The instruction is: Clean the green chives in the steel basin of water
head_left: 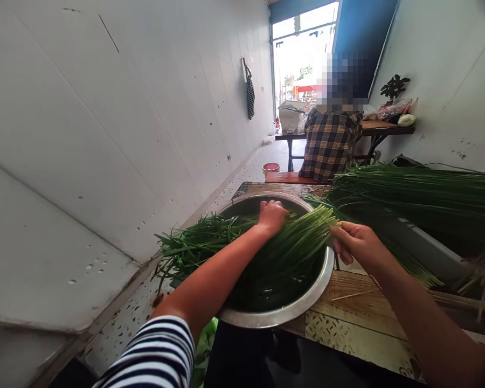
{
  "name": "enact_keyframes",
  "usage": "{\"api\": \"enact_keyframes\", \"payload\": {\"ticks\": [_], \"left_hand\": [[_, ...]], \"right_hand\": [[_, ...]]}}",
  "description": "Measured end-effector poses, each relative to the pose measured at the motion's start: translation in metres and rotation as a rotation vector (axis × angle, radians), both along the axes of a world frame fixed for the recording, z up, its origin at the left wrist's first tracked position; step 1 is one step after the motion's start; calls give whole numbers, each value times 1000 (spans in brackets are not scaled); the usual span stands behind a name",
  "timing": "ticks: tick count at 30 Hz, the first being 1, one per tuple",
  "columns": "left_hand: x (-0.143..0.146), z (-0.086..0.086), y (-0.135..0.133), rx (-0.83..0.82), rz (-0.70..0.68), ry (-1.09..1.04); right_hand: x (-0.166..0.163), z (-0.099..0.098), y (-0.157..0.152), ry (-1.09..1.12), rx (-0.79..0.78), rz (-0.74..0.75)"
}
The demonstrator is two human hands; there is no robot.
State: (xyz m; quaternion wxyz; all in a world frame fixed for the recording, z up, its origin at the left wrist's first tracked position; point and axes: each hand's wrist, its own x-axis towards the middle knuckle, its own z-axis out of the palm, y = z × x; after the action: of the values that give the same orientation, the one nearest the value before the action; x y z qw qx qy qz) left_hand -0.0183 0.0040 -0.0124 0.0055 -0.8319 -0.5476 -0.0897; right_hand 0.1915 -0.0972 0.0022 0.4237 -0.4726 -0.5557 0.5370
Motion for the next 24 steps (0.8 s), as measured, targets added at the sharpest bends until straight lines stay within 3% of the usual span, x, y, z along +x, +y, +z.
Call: {"api": "enact_keyframes", "payload": {"ticks": [4,9,16,24], "left_hand": [[-2,8,0,-43,25,-185],[-2,18,-4,-272,3,-693],[13,13,-14,-556,52,-1304],[20,13,-22,-777,70,-1530]], "right_hand": [[4,-15,3,129,-84,24],[1,-16,-2,64,-40,-54],[2,-28,-1,191,-57,-79],[-3,-27,-2,219,-83,-81]]}}
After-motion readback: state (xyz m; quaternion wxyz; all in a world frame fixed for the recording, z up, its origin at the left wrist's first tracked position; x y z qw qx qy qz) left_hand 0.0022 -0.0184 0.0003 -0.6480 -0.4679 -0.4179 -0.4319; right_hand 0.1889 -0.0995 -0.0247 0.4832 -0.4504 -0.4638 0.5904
